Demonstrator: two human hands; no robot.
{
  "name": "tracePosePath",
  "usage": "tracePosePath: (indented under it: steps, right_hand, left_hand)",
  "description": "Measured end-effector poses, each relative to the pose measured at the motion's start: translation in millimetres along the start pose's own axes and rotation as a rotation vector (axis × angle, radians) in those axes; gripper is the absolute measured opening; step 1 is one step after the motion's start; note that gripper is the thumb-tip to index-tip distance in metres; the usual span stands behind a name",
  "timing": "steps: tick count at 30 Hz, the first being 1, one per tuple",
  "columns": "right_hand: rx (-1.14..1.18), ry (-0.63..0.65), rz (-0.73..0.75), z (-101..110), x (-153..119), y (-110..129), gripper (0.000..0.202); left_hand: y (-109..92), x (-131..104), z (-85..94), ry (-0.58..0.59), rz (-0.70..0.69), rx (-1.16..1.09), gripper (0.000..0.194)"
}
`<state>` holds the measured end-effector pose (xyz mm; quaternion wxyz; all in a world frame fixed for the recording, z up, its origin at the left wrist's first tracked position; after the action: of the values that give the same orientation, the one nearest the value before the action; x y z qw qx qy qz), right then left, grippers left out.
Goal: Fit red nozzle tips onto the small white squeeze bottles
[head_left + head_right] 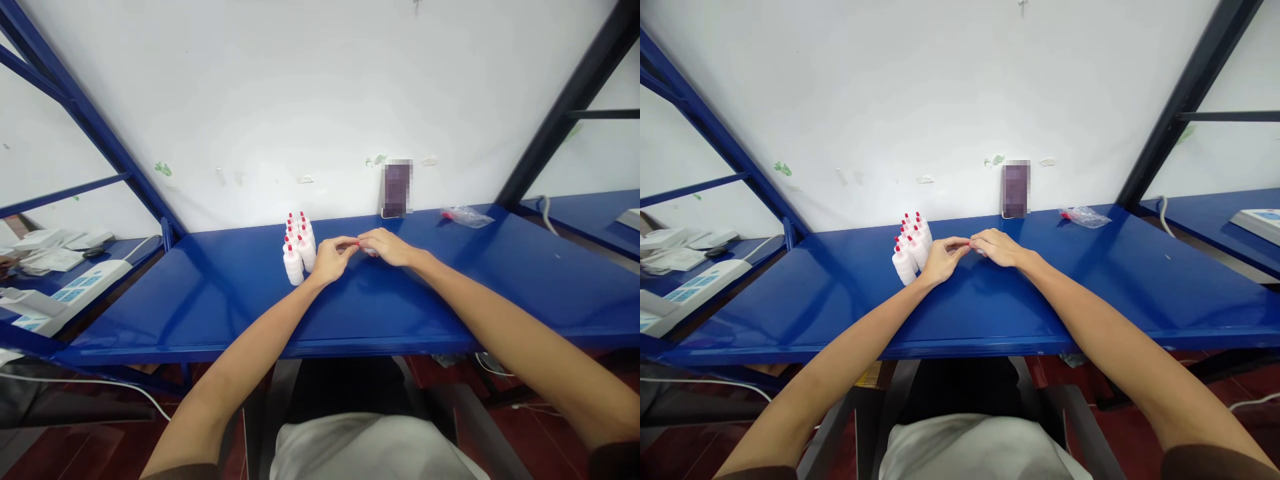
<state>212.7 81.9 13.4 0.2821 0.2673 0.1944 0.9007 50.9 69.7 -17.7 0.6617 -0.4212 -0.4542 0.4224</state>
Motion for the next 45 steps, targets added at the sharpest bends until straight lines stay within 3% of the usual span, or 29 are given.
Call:
tracePosePath:
  steps: [9, 17, 22, 31, 36, 41, 45]
  right_hand:
    - [-0.218, -0.003, -0.056, 0, 1, 6, 0.044]
    - [0.112, 0.022, 0.098, -19, 6, 39, 0.045]
    - [0.259, -0.006, 0.18, -37, 12, 58, 0.044]
    - [-0.062, 0.07, 0.171, -46, 13, 71, 0.047]
    - [-0.177, 0.027, 0.031, -33, 12, 58, 0.052]
    - [0.008, -0.04, 0.078, -33, 11, 59, 0.043]
    - [0.278, -0.002, 0.2, -42, 9, 73, 0.031]
  left_hand:
    - [-17, -9, 2.7, -0.046, -0.056, 0.143, 0.022]
    - [-41, -44, 21.6, 0.037, -0.07, 0.208, 0.02]
    - [-47, -72, 33.5, -0.01, -0.062, 0.187, 0.018]
    - [-50, -102, 48.5, -0.184, -0.073, 0.402, 0.015]
    - [-53, -114, 64.8, -0.189, -0.066, 0.77, 0.013]
    - [-46, -117, 72.6, -0.202, -0.044, 0.895, 0.025]
    - [-51, -126, 68.8, -0.346, -0.182, 0.754, 0.028]
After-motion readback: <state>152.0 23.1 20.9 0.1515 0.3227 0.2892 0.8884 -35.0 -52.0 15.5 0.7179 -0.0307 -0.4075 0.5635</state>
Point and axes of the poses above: each hand's wrist, its own x-axis towards the middle knuckle, its own z-axis out of the back of the hand, y = z × x, the point moved 3 cm from there along x, towards the middle knuckle, and after that the axes turned 13 degrees about z, right-handed, at the moved point
